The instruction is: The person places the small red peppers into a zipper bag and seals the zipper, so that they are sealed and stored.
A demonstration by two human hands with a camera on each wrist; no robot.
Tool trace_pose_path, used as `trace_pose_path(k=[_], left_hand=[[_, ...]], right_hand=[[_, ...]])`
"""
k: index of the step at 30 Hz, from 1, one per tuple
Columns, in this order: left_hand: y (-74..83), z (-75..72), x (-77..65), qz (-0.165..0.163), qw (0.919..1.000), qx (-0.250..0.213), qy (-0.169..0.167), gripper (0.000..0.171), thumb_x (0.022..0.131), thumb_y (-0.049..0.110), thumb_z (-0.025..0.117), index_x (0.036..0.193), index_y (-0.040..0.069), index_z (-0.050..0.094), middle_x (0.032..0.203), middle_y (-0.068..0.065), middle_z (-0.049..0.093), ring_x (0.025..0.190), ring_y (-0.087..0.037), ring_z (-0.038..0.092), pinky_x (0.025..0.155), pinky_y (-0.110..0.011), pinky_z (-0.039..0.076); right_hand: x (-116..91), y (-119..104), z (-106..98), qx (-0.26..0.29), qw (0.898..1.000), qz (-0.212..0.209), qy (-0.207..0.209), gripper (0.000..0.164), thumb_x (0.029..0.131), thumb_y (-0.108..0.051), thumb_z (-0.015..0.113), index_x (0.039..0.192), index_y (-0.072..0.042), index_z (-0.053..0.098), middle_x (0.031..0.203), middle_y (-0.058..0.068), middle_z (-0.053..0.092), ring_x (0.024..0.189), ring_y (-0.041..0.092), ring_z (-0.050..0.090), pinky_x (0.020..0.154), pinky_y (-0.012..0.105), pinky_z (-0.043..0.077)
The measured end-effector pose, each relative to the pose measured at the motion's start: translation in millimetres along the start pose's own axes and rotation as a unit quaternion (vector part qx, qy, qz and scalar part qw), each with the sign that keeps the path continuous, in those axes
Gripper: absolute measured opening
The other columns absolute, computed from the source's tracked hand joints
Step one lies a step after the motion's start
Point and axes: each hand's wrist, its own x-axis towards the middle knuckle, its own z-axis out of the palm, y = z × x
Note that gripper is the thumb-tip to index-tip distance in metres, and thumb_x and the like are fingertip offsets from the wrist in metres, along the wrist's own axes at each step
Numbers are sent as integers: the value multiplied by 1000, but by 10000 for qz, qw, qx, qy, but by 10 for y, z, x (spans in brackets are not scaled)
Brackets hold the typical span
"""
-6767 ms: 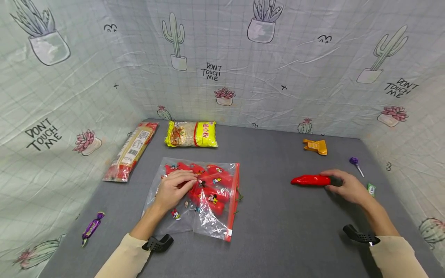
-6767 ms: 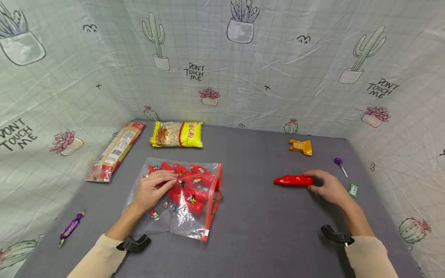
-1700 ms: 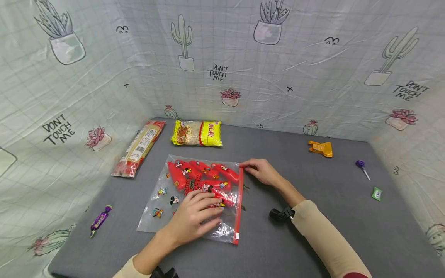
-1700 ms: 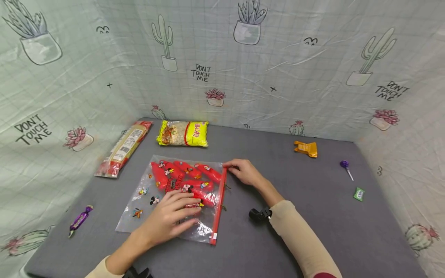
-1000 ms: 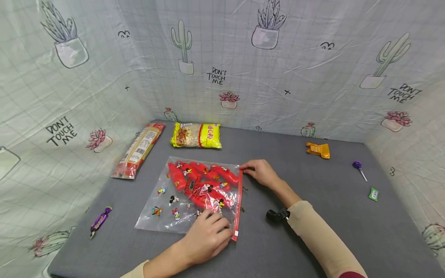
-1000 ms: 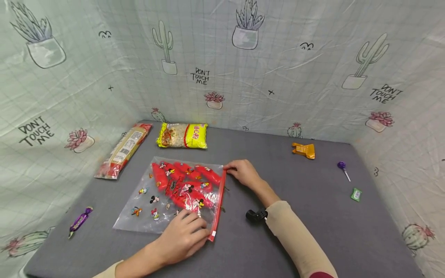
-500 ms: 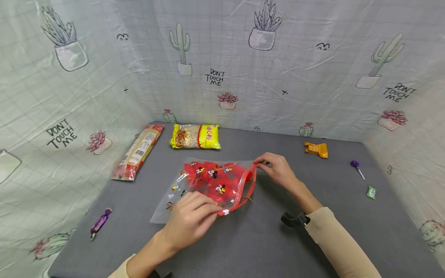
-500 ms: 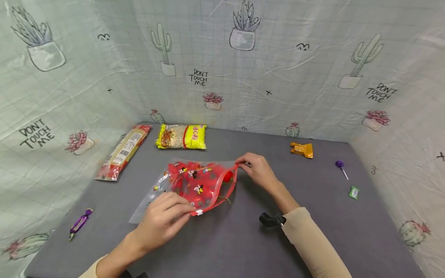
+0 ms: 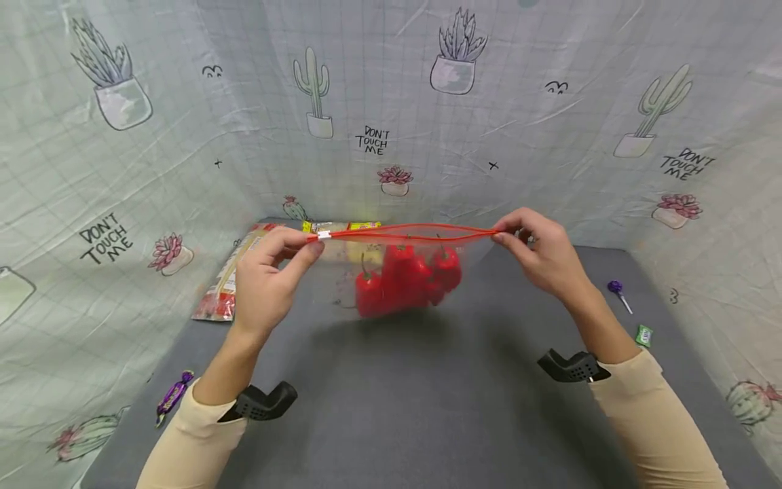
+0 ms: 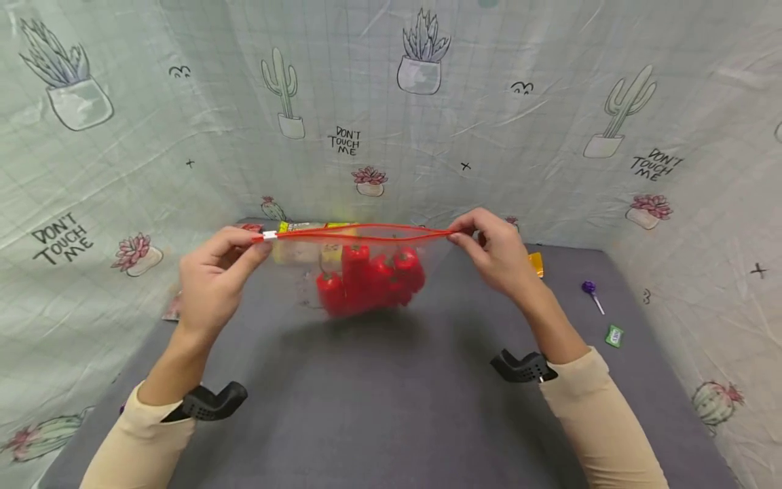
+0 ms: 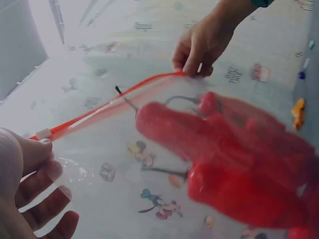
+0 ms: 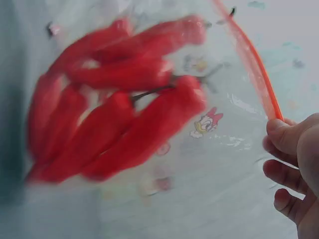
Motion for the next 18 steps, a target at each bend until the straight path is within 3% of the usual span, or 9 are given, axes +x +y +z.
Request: trace_pose_path(k=[4,8,12,18], left_hand=[[143,62,146,-39,9999,12,164,6,83,2,68,87,-2,69,79,-1,65,69,-6,58,62,-18,49],[-88,165,91,-243,9981,437,-348,8,85,11,68,90,6,71,82,-4,68,71,-4,59,64,-18,50],[-348,207,-17,-581,9925,569,-912,9,85,22,70,91,15,71,82,1,68,72,-4,60,67,-18,51],[-459,170,-71,-787,9918,433,-904,13,86,30,69,92,19,70,81,5,67,72,-7,61,64,-22,51]], right_hand=[[93,-147,-176,25,9996,78,258,17,80,7,68,93,-3,66,83,2,62,65,3,47,56,15,37],[79,-279,-198,24,9999,115,58,17,80,8,67,94,-1,65,82,4,62,60,5,45,51,14,35],[-1,-366,-176,-158,9995,215,-180,16,79,6,68,93,0,65,82,9,64,57,8,44,50,13,34],[-63,-354,-217,-242,9988,396,-174,13,83,2,67,94,-2,64,80,8,62,58,7,46,52,14,36]])
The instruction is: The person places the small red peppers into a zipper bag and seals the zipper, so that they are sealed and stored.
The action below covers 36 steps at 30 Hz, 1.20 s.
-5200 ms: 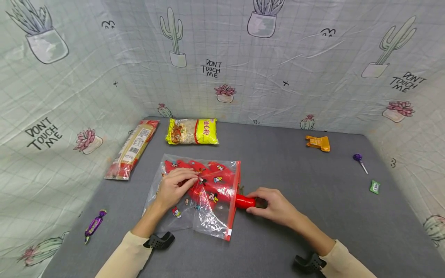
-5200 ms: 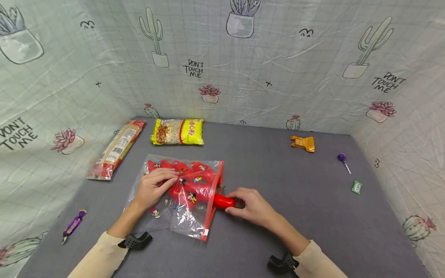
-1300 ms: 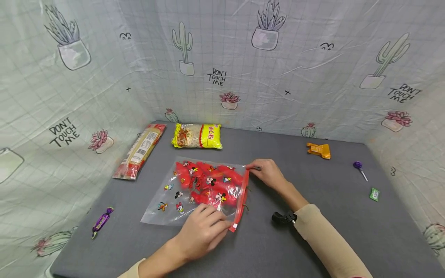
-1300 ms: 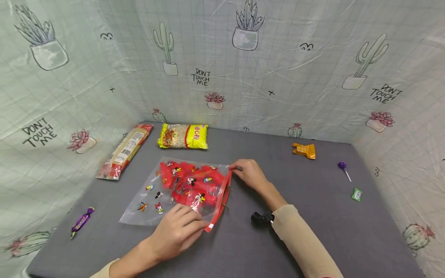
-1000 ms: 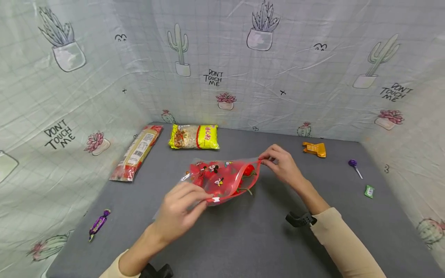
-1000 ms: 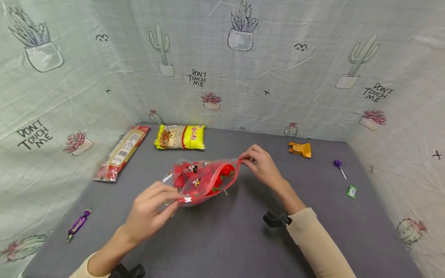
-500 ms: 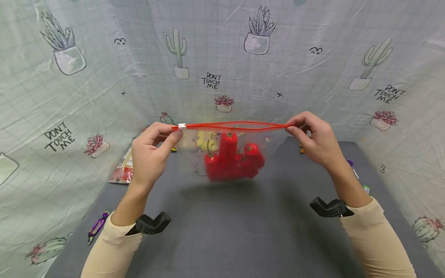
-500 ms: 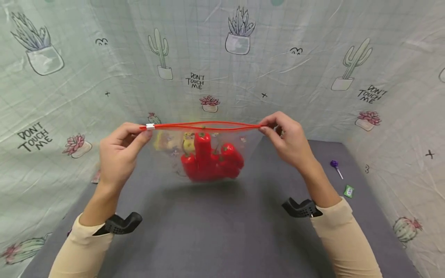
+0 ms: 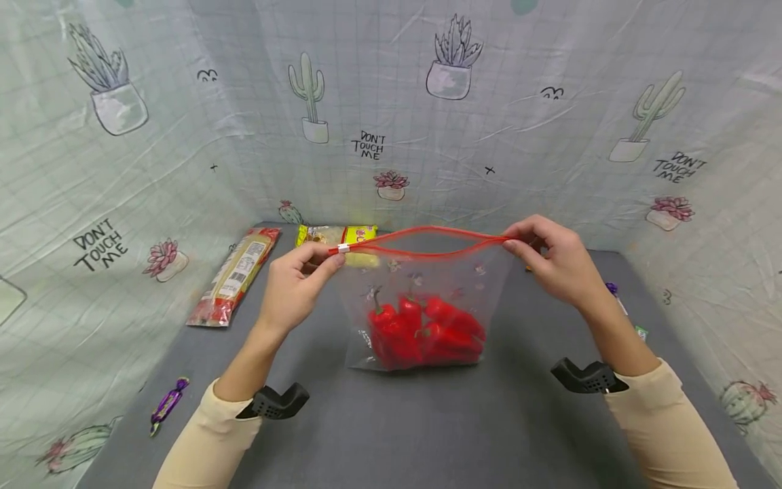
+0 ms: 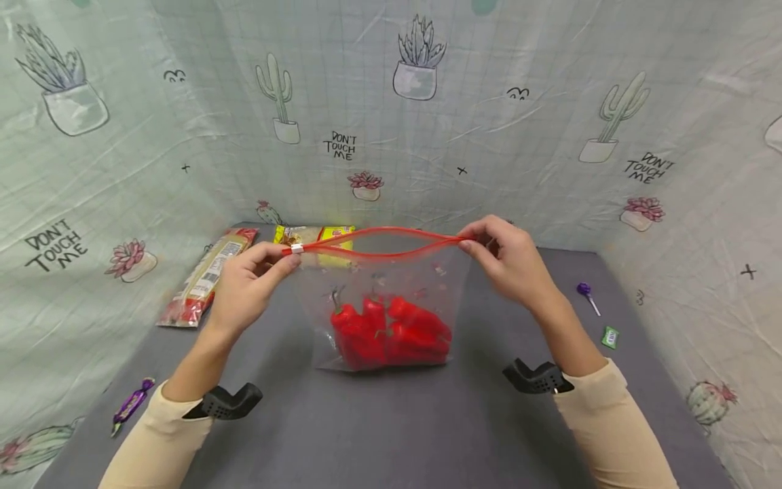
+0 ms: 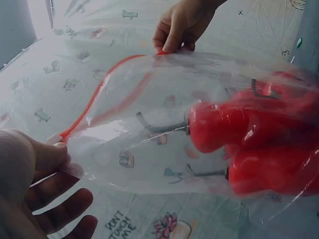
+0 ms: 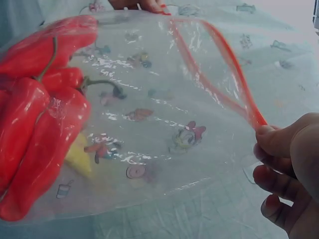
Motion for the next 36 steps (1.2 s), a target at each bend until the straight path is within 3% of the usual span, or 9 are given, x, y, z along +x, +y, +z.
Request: trace_pose_path(k=[5,11,16,20,23,27,32,36], left_hand=[[-50,-28,-7,-141,9998,-112,53,13,84,30,70,92,19,71,81,4,68,69,-8,59,57,-22,46],[-85,44,8,-361,9961,-802,34,17,88,26,65,96,12,70,82,3,68,74,-9,64,69,-22,54],[33,94,0,-394,9917,-1221,117,16,89,16,64,100,5,68,83,-4,67,76,-13,65,72,-23,56],[207,125,14,-345,9905,-1325,149,17,90,12,62,100,-2,66,86,-15,66,78,-22,63,73,-22,55],[276,160,36,-302,9908,-1304,180,17,91,11,61,100,-3,65,87,-16,66,79,-28,62,73,-23,54],[274,222,65,-231,9891,-1434,234,16,90,9,62,99,-3,66,86,-13,67,79,-32,63,73,-25,55],[167,315,103,-206,9843,-1745,168,18,90,10,62,102,-2,66,89,-8,68,81,-22,66,74,-25,56],[76,374,126,-122,9833,-1808,163,18,90,14,61,103,2,67,90,-10,67,82,-26,65,74,-27,56]], right_hand=[[-14,32,-28,66,10000,38,-48,12,84,5,65,94,-1,63,80,7,60,59,6,47,53,15,37],[-10,28,-44,50,9999,105,-42,12,82,5,66,92,-1,64,79,6,61,61,5,49,54,16,37],[35,47,46,-146,9975,-429,537,15,80,4,66,93,-3,68,88,7,66,83,11,53,74,18,38],[128,-90,144,-345,9927,-694,920,16,82,-3,65,98,-6,70,95,5,68,91,17,55,79,22,39],[247,-258,240,-307,9934,-915,614,16,83,-9,67,99,-7,70,98,4,67,96,19,56,82,29,40],[439,-452,435,-348,9918,-1192,-292,20,84,-19,69,103,-11,70,101,0,67,98,17,57,85,35,42],[658,-614,675,-215,9824,-1342,-1278,22,88,-26,67,105,-14,70,100,-3,68,93,12,59,79,30,47],[788,-712,774,-232,9782,-1331,-1576,21,87,-28,68,102,-15,72,97,-4,67,87,10,60,73,26,48]])
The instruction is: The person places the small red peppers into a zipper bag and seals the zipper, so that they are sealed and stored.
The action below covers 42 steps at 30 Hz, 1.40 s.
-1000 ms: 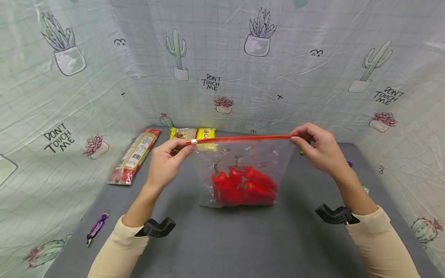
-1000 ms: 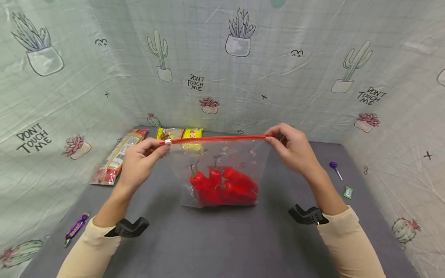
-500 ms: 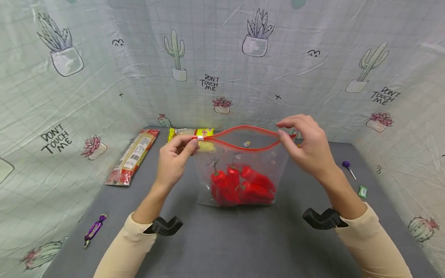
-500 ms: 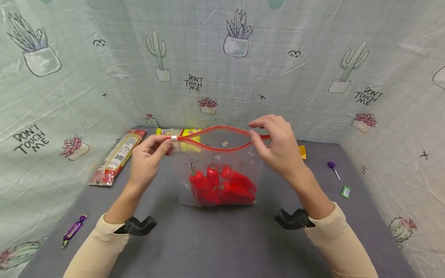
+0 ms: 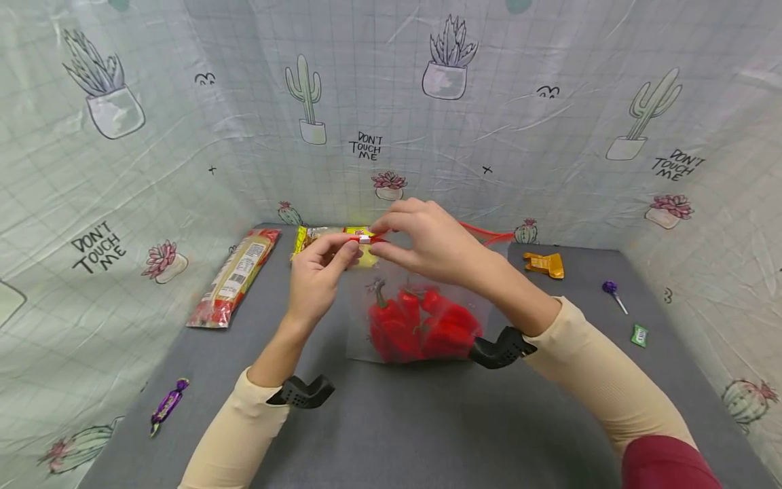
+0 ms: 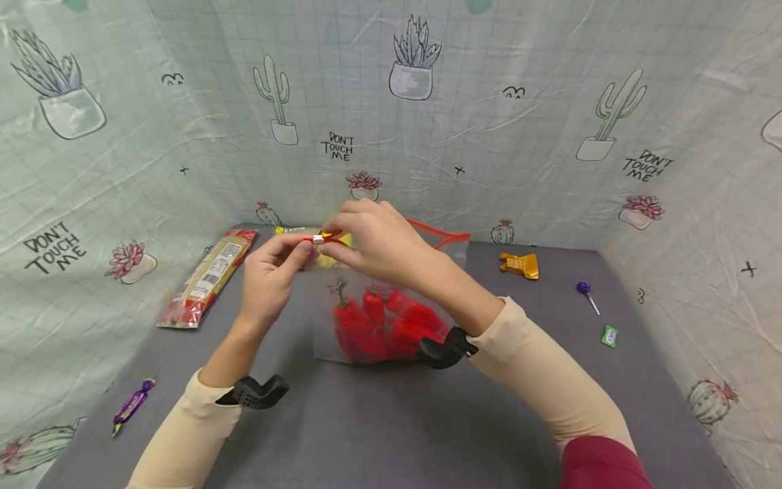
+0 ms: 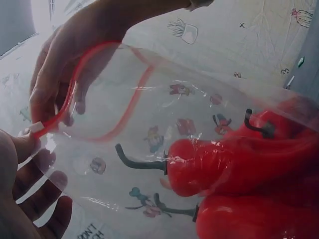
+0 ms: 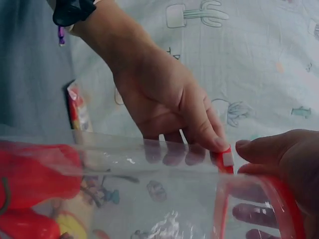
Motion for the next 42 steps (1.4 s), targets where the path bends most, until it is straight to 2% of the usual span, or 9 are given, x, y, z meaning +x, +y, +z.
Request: trace_pose_path(k=[5,8,13,18,23,27,35,39,42], left_hand=[[4,3,2,242,9997,5,2,18,90,14,63,101,1,68,88,-11,68,79,-18,66,73,-28,56],[160,9,-12,392,9991,167,-31,16,89,7,62,100,-3,67,88,-17,68,77,-22,66,72,-28,57],[420,-5,-24,468,9964,709,-12,12,88,1,62,97,-7,66,86,-21,68,74,-35,62,66,-28,56],[488,-22,-24,644,9884,1375,-47,10,88,3,63,94,-3,67,85,-16,68,71,-25,62,63,-20,54],[367,-52,-12,902,9833,1581,-65,9,87,6,65,94,1,69,85,-11,69,68,-19,62,62,-17,52],[239,-95,-2,1093,9782,1751,-221,13,84,11,69,96,8,72,86,-5,71,69,-9,63,66,-16,52],[233,-129,-3,1600,9687,1888,-204,5,84,15,70,87,13,73,76,2,67,67,-4,59,62,-17,47],[233,-154,7,1631,9709,1747,-124,5,85,14,70,88,12,73,77,0,68,67,-6,60,62,-18,48],[202,-228,20,1401,9786,1508,19,5,85,11,69,87,9,72,76,-4,68,66,-10,62,61,-19,50]], right_hand=[[129,-42,27,-190,9998,-48,-31,13,85,-25,70,93,-17,74,84,-7,64,77,9,58,66,22,45],[161,-51,30,-285,9995,-1,-118,8,85,-24,70,90,-18,74,81,-8,64,75,9,56,67,23,43],[166,-71,19,-432,9977,247,-450,8,88,-26,66,89,-20,71,83,-11,64,79,6,55,74,27,40],[170,-91,14,-392,9966,384,-608,10,88,-27,64,91,-19,71,85,-11,64,81,6,54,76,27,41],[176,-98,7,-227,9962,448,-711,11,88,-26,65,91,-18,72,84,-10,63,77,4,54,69,20,46],[162,-92,3,-289,9960,393,-746,10,88,-25,65,90,-18,72,82,-9,63,74,6,54,71,23,44],[153,-103,-12,-497,9956,-34,-797,10,88,-25,64,89,-19,72,81,-10,63,76,6,53,75,27,42],[131,-84,-49,-648,9950,-152,-741,9,87,-22,63,84,-18,70,78,-8,62,74,7,53,74,28,42],[87,-21,-96,-627,9951,-79,-758,8,86,-19,63,82,-16,70,79,-6,63,75,10,55,73,28,44]])
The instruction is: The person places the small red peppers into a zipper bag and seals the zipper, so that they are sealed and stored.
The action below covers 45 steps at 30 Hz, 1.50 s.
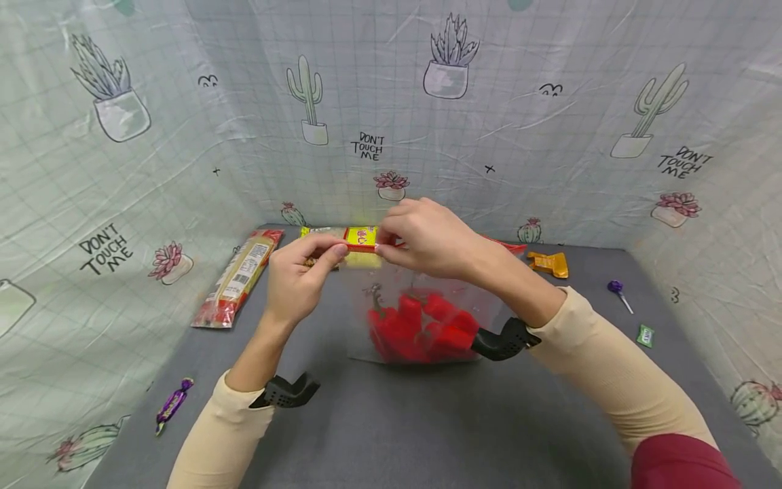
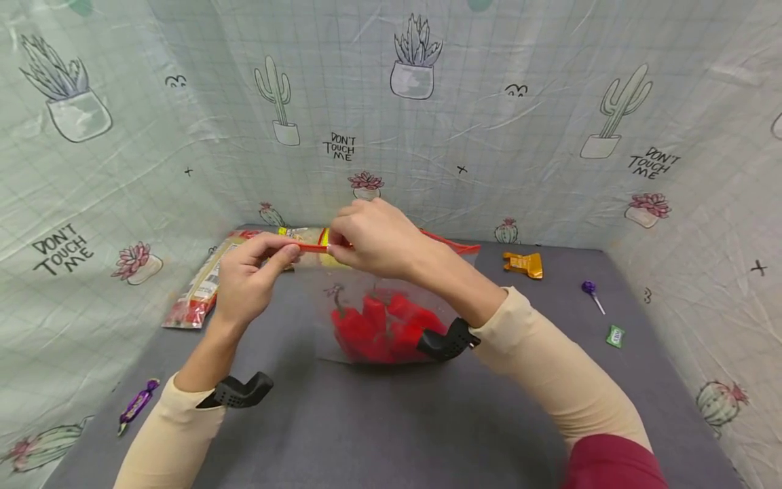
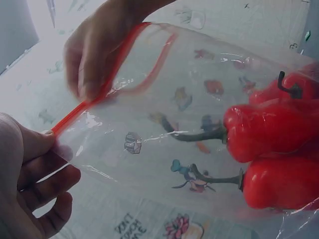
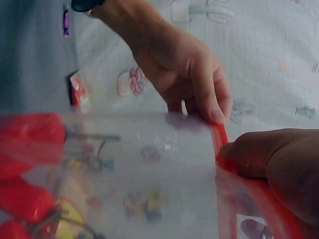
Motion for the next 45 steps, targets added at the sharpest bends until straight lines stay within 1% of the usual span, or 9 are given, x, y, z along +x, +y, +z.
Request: trace_pose_path(k=[7,13,22,26,29,33,38,42,45], left_hand=[[-14,-156,-15,-859,9959,-248,123,9,88,5,63,91,0,70,80,-16,67,70,-13,64,61,-20,50],[34,-195,-16,-1178,9929,-105,141,13,89,7,63,92,-5,68,81,-18,66,71,-13,64,64,-18,51],[-257,-218,-55,-1252,9916,66,314,12,87,15,67,93,6,71,80,-5,67,69,-9,62,62,-17,50],[-285,-226,-44,-1248,9916,165,298,13,87,17,67,94,7,72,79,-2,66,68,-11,60,60,-15,48],[-158,-204,15,-1319,9909,185,181,14,88,16,66,93,4,71,73,2,62,63,-12,56,57,-16,45],[-22,-129,173,-1433,9891,-340,12,18,89,13,64,94,-4,68,70,-8,63,59,-19,58,55,-20,49],[-199,12,383,-1441,9830,-1129,-114,21,90,11,62,100,-6,66,83,-23,67,67,-21,68,64,-30,57],[-264,98,434,-1362,9861,-944,-148,19,89,15,64,98,-1,67,85,-22,69,70,-19,69,67,-28,57],[-193,99,367,-1239,9892,-698,-362,17,89,13,63,98,-1,68,85,-22,69,72,-26,69,68,-27,57]], right_hand=[[-237,247,-87,79,9987,431,-272,6,88,-21,64,86,-17,69,85,-6,64,80,10,55,70,26,46],[-527,427,-222,-73,9963,765,-379,4,88,-25,66,87,-21,67,85,-10,61,76,5,53,67,25,46],[-939,674,-404,-286,9946,995,-116,3,88,-23,66,86,-23,68,82,-17,60,71,0,51,64,22,45],[-1058,729,-452,-409,9934,1074,-41,1,87,-23,67,87,-22,68,81,-16,60,70,0,49,63,21,44],[-1126,760,-482,-381,9928,1131,37,1,86,-20,68,87,-21,68,78,-15,60,68,0,49,60,20,43],[-1158,821,-526,-204,9885,1483,199,3,88,-18,66,91,-19,67,74,-10,63,62,0,53,57,19,45],[-1152,930,-560,27,9766,2116,395,9,90,-20,63,95,-13,66,73,-4,68,64,4,64,59,15,50],[-1201,994,-527,135,9713,2309,558,11,90,-21,63,96,-12,67,78,-3,70,70,6,67,63,9,48],[-1291,1002,-460,95,9745,2109,756,9,88,-17,66,95,-12,68,80,-3,70,70,5,67,64,6,46]])
